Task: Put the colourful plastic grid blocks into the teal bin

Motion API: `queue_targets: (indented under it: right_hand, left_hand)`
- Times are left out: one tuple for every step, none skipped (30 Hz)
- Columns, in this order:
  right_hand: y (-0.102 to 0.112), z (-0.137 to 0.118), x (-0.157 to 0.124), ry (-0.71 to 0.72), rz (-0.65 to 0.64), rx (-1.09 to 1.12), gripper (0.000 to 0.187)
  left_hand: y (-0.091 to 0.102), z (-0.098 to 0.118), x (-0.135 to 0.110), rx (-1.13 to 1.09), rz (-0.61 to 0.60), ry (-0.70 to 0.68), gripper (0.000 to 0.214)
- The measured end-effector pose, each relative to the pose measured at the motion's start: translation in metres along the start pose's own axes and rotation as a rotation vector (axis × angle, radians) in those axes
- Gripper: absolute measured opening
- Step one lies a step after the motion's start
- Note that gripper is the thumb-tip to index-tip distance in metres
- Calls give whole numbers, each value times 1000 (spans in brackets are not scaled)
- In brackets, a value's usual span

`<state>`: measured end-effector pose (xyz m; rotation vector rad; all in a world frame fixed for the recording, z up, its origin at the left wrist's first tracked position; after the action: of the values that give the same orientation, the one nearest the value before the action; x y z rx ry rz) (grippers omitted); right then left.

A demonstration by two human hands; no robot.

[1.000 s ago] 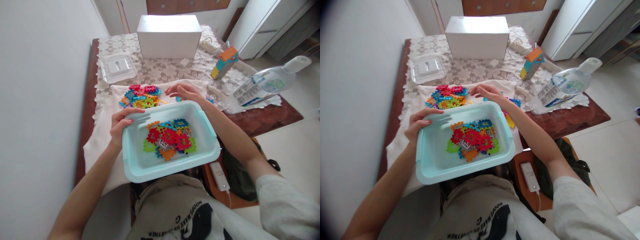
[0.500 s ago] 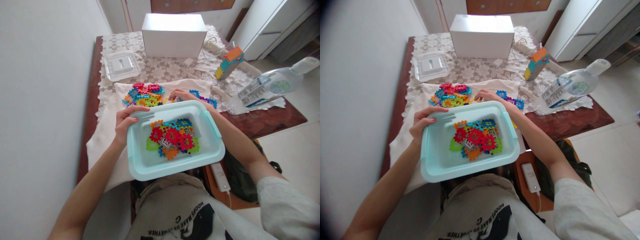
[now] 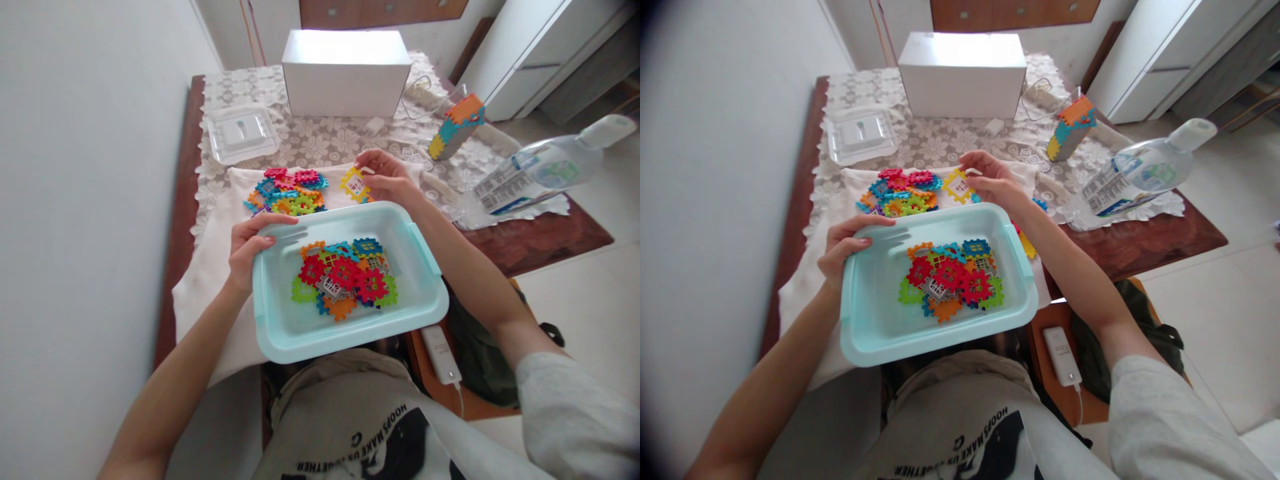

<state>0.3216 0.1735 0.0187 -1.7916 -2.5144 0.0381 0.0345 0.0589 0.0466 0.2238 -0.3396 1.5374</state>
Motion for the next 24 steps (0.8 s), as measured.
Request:
queue_targets:
  right_hand:
    - [3,-5,-2,16,-2,43,51]
    - [3,-10,-6,30,-17,74,52]
    - [2,-15,-10,40,-44,89,53]
    - [-2,-20,-15,44,-78,90,54]
    - [-8,-24,-19,39,-117,77,55]
    - [-15,-26,-24,27,-157,56,57]
    - [-22,-28,-27,11,-191,32,57]
    - [-28,-28,-29,-4,-215,13,58]
    - [-33,-27,-30,-16,-225,9,59]
    - [-35,-26,-29,-23,-222,14,61]
    - [-35,-23,-26,-25,-207,23,62]
    - [-33,-20,-22,-24,-183,25,64]
    - [-30,-16,-18,-23,-161,6,64]
    - [-28,-10,-14,-26,-140,-45,62]
    - [-26,-4,-9,-25,-120,-123,57]
    - [-25,2,-5,-19,-104,-218,50]
    - [-25,8,-2,-11,-95,-317,43]
    - [-26,13,1,0,-88,-402,37]
    - [-28,17,3,15,-80,-460,34]
    - [-29,19,4,33,-76,-489,31]
    - [-32,20,5,50,-77,-498,28]
    - [-34,20,5,59,-83,-498,25]
    - [-37,19,5,60,-91,-497,25]
    - [-38,19,5,52,-102,-501,25]
  left_hand:
    - [0,0,0,4,2,2,36]
    - [1,0,0,8,3,3,36]
    - [1,-1,0,12,3,2,35]
    - [1,0,0,13,1,1,35]
    - [1,0,0,15,0,-2,35]
    - [1,0,0,18,0,-8,34]
    - [1,1,0,22,2,-15,33]
    - [2,2,0,26,3,-20,33]
    - [1,3,0,30,2,-22,33]
    - [1,3,0,31,0,-22,32]
    - [1,3,0,29,-3,-20,32]
    - [1,3,0,28,-6,-19,32]
    - [1,3,0,28,-7,-18,32]
    - [1,3,0,30,-8,-18,32]
    - [2,2,0,35,-8,-20,32]
    - [2,2,0,40,-7,-21,32]
    - [3,1,0,45,-9,-20,32]
    - [3,1,0,47,-9,-21,32]
    - [3,0,0,47,-9,-22,32]
    - [3,1,0,45,-10,-23,32]
    - [2,1,0,43,-12,-21,32]
    - [2,1,0,40,-14,-18,32]
    - [2,1,0,37,-13,-15,32]
    - [1,1,0,34,-10,-14,32]
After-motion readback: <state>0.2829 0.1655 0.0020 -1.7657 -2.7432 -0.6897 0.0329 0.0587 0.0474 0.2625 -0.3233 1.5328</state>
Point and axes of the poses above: each hand's wrist, its own x-axis towards the middle knuckle, its own y-axis out of the back of the hand, z = x × y, the point moved 9 cm from there along x, towards the middle knuckle, and after that the axes turned 14 degrees about -y, right-handed, at the moved point
